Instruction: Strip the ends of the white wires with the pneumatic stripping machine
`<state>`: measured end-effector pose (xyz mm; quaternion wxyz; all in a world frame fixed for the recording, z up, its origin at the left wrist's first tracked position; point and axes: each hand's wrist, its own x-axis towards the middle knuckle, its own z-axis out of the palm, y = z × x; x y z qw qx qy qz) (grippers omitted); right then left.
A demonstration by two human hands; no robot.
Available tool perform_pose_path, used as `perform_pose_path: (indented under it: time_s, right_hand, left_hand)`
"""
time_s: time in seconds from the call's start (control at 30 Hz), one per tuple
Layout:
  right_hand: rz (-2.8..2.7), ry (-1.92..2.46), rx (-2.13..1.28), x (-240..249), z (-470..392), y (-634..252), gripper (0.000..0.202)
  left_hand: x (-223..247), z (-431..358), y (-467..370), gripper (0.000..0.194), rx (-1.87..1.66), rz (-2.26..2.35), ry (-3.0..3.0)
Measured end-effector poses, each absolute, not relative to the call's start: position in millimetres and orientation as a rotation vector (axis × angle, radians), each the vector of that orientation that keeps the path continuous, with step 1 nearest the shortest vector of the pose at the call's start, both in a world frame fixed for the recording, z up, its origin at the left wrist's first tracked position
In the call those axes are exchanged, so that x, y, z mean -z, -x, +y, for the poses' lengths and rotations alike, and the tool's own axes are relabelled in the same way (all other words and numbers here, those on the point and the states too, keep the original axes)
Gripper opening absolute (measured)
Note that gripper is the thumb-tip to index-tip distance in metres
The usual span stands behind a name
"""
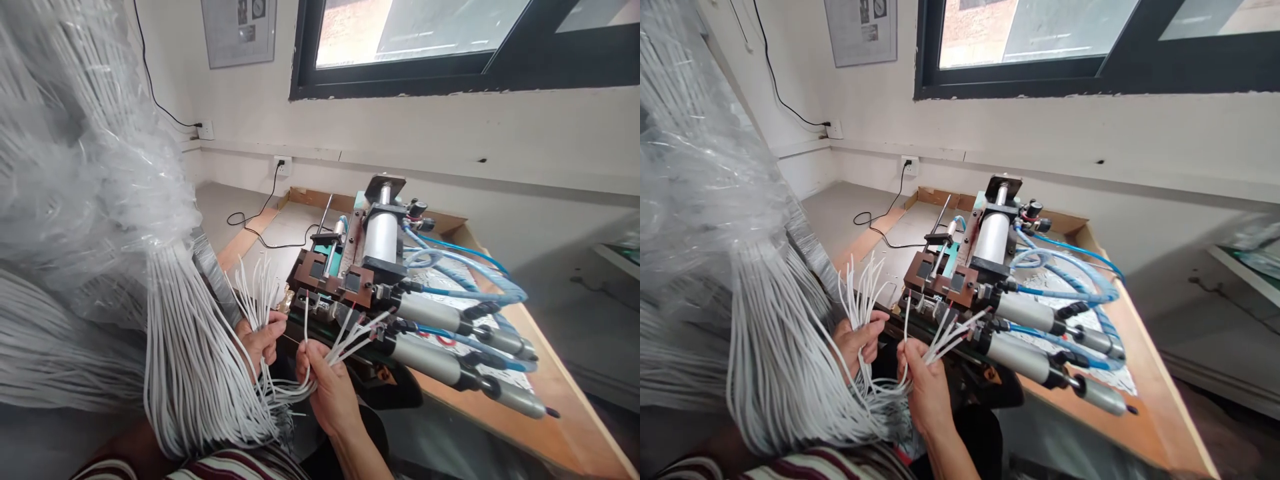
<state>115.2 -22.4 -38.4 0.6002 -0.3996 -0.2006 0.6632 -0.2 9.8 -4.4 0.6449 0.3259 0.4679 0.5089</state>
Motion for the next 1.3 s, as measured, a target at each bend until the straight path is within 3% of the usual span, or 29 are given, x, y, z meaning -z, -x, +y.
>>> perform_pose_path:
  time_s: [0.17,0.47,0.83,1.3]
  right_hand:
    - [-0.7,0.963,-1.642,48.9,-42.6,-112.0,0.033]
    - [-0.938,1.044,-1.664,58.9,-55.2,-105.4,0.043]
    - [-1.153,1.189,-1.443,51.0,-57.6,-97.7,0.04]
    - [-0.894,1.129,-1.368,52.9,-56.2,-98.3,0.041]
  left_hand:
    - [2.4,7.0,1.8,0.032,-1.13,1.081,-0.827]
    - [-9.0,-4.3,0.9,0.019,-1.035,1.048,-0.944]
    - [-7.8,-8.0,1.1,0.019,-0.988,1.109,-0.98]
    - [2.4,-7.9,-0.7,0.021,-1.057,0.969,-0.887]
